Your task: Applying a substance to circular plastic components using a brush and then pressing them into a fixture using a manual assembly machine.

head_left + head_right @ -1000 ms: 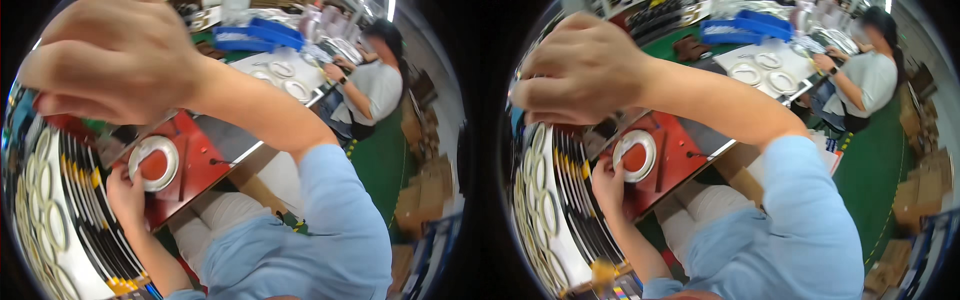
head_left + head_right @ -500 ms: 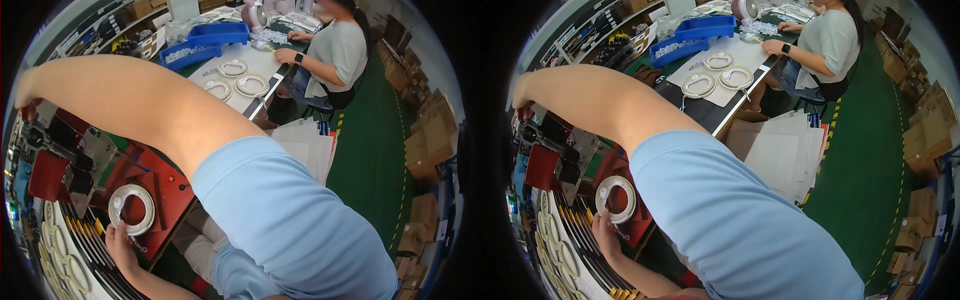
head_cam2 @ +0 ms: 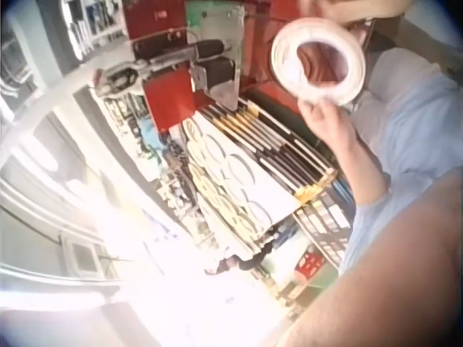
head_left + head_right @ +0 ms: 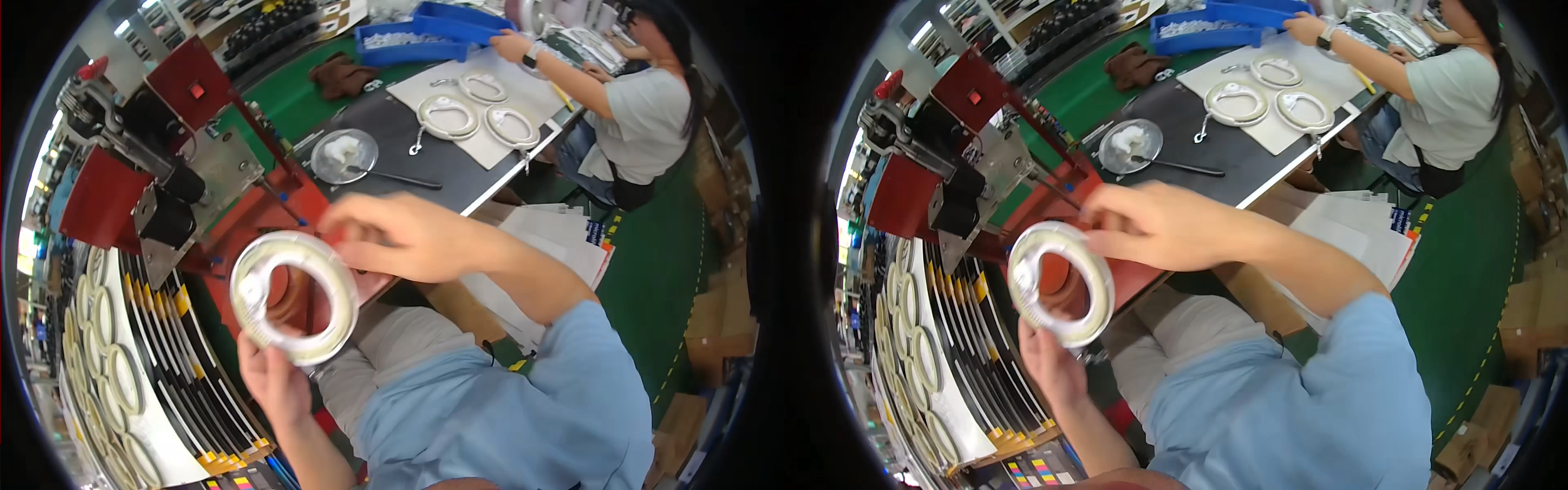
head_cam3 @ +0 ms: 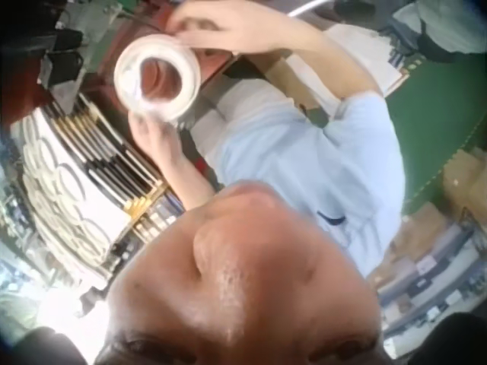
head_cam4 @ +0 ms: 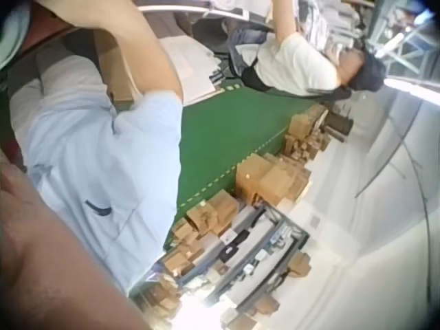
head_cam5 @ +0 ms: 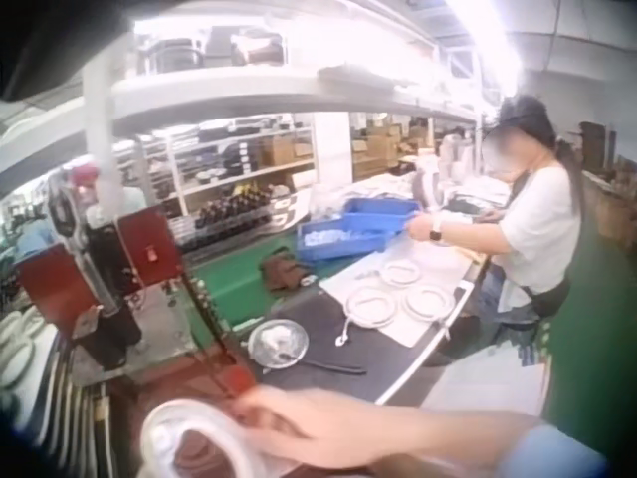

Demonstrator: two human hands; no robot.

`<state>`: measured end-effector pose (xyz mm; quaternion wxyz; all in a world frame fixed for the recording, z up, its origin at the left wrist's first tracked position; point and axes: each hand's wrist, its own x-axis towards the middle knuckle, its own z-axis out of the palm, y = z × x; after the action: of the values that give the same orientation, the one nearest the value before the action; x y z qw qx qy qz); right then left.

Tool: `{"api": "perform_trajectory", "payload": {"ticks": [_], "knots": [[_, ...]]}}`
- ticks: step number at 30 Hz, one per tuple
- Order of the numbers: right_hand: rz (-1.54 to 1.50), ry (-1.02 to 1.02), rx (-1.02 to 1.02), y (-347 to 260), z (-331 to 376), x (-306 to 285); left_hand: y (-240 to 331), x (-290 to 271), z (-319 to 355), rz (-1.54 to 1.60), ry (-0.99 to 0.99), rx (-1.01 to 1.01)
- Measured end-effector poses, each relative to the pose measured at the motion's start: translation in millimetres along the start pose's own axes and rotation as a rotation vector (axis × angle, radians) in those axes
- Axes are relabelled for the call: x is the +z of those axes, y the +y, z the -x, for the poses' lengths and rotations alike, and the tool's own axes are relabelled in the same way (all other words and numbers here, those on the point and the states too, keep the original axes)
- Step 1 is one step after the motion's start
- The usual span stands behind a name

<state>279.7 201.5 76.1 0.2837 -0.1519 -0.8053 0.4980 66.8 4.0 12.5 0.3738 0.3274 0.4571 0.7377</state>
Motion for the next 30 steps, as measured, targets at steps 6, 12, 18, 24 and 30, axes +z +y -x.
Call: {"api": "perform_trajectory", "payload": {"ticks": [6,12,18,24,30], "knots": [[-0.523,0.332,0.424,23,71,-9,-40,84,-15,-0.057,-0.26,-0.185],[-0.585,0.909,0.331,92,117,-124,-49,104,-10,-0.195,-0.524,-0.291],[-0.591,1.281,0.432,152,141,-234,-65,61,9,-0.365,-0.52,-0.375],[-0.668,1.189,0.534,187,105,-262,-63,48,24,-0.399,-0.479,-0.462],[-0.641,0.966,0.61,214,22,-265,-61,46,34,-0.417,-0.484,-0.422]]}}
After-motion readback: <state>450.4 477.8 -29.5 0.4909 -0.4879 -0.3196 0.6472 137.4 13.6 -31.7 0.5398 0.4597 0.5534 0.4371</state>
